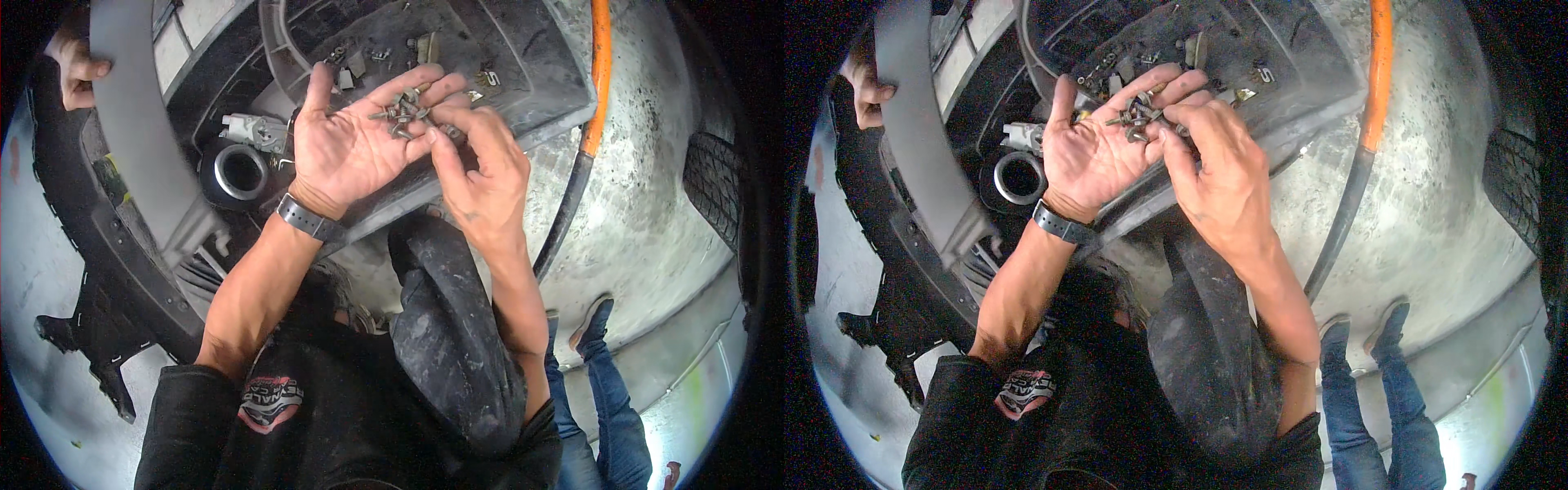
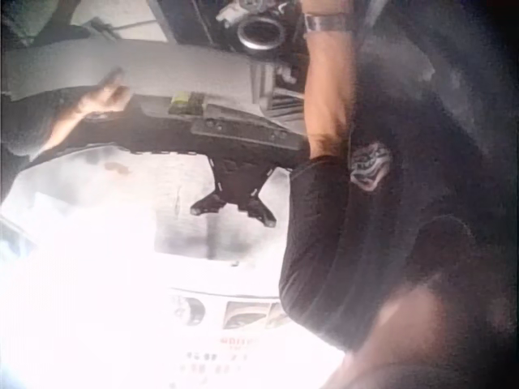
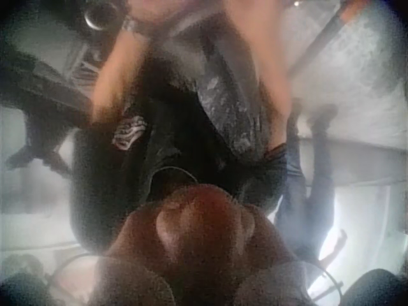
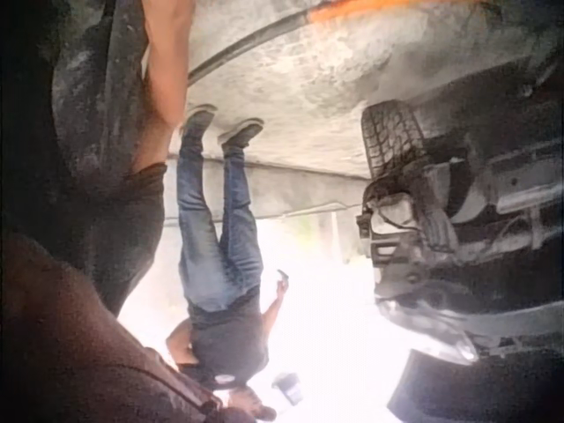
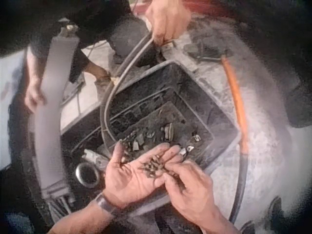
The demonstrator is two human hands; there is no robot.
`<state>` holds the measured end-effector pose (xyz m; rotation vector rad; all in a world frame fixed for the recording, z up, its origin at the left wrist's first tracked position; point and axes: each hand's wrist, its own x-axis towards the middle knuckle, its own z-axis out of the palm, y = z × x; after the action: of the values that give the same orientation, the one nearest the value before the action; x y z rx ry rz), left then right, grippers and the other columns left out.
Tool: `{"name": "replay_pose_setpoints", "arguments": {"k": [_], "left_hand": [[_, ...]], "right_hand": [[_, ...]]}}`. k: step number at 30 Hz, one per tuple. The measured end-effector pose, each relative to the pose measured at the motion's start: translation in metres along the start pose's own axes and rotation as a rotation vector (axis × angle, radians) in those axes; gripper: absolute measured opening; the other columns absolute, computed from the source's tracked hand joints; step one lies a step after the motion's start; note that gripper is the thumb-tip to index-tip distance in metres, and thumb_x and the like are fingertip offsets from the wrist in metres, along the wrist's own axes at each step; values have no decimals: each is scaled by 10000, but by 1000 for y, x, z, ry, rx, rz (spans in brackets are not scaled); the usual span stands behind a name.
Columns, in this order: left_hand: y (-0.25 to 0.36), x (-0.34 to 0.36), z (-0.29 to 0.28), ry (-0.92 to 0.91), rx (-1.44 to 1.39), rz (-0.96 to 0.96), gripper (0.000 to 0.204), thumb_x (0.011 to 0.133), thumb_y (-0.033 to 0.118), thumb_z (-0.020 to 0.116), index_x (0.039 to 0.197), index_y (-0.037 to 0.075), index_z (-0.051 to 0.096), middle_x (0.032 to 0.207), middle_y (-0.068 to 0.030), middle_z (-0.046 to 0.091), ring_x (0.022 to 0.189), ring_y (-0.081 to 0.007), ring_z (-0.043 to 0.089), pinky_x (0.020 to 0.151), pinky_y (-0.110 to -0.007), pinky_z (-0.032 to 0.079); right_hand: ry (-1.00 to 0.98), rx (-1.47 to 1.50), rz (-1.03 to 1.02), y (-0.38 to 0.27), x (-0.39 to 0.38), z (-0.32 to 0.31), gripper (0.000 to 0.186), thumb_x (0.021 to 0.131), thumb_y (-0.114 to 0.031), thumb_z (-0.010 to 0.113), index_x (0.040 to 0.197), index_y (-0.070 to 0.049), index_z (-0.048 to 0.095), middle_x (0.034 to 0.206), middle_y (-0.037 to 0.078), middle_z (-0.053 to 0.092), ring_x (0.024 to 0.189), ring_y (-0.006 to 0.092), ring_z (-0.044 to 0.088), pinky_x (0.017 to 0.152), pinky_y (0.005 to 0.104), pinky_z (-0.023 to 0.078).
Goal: The person sorts through fasteners in a parts tray and then fits a headlight assembly onto a vehicle's front frame. The person works with others to position the headlight and check its fit against the vehicle body.
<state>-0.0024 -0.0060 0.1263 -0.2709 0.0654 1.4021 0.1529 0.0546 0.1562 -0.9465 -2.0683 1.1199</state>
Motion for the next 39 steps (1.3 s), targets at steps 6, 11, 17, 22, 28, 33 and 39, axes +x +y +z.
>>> {"name": "replay_pose_setpoints", "arguments": {"k": [6, 11, 17, 22, 28, 33, 39], "left_hand": [[-10, 5, 13, 161, 99, 40, 1128, 825, 807, 290, 1454, -123, 186, 1548, -286, 144, 1419, -367, 246, 1111, -466, 296], [-15, 7, 17, 138, 71, 44, 1140, 816, 819, 281, 1451, -125, 197, 1542, -288, 163, 1416, -358, 249, 1122, -452, 280], [-15, 7, 17, 130, 84, 37, 1136, 818, 821, 270, 1454, -118, 201, 1541, -289, 164, 1422, -351, 238, 1125, -448, 274], [-16, 8, 16, 141, 113, 41, 1137, 819, 822, 267, 1450, -123, 204, 1539, -298, 152, 1418, -367, 244, 1135, -468, 264], [-17, 11, 19, 117, 44, 39, 1133, 820, 806, 305, 1447, -130, 188, 1541, -309, 116, 1417, -412, 219, 1159, -503, 224], [-17, 10, 18, 108, 65, 17, 1148, 797, 811, 356, 1447, -124, 210, 1544, -307, 108, 1434, -391, 195, 1158, -489, 211], [-19, 10, 21, 89, 59, 27, 1167, 771, 824, 397, 1448, -112, 232, 1548, -295, 119, 1435, -363, 195, 1155, -466, 211]], "right_hand": [[6, -69, 7, 6, -3, 1, 177, 822, -31, 660, 988, -10, 605, 925, 164, 617, 834, 362, 615, 705, 423, 499], [11, -79, 32, 5, 0, -3, 147, 822, -23, 651, 957, -11, 594, 913, 162, 610, 832, 366, 606, 704, 424, 497], [-11, -112, -29, 8, 0, -7, 134, 824, -10, 639, 946, -14, 586, 909, 157, 600, 818, 363, 604, 700, 424, 494], [17, -101, -63, 10, -2, -8, 135, 820, 6, 637, 947, -15, 595, 886, 146, 599, 784, 342, 608, 681, 412, 495], [147, -122, -56, 6, 2, -21, 125, 816, 21, 630, 935, -17, 619, 821, 133, 603, 755, 301, 608, 647, 381, 488], [70, -100, -35, 2, 0, -20, 134, 820, -6, 648, 949, -27, 619, 860, 131, 608, 756, 326, 611, 657, 396, 493], [41, -183, -53, 7, -1, -13, 158, 827, -52, 663, 974, -38, 607, 899, 140, 600, 772, 350, 615, 644, 416, 501]]}}
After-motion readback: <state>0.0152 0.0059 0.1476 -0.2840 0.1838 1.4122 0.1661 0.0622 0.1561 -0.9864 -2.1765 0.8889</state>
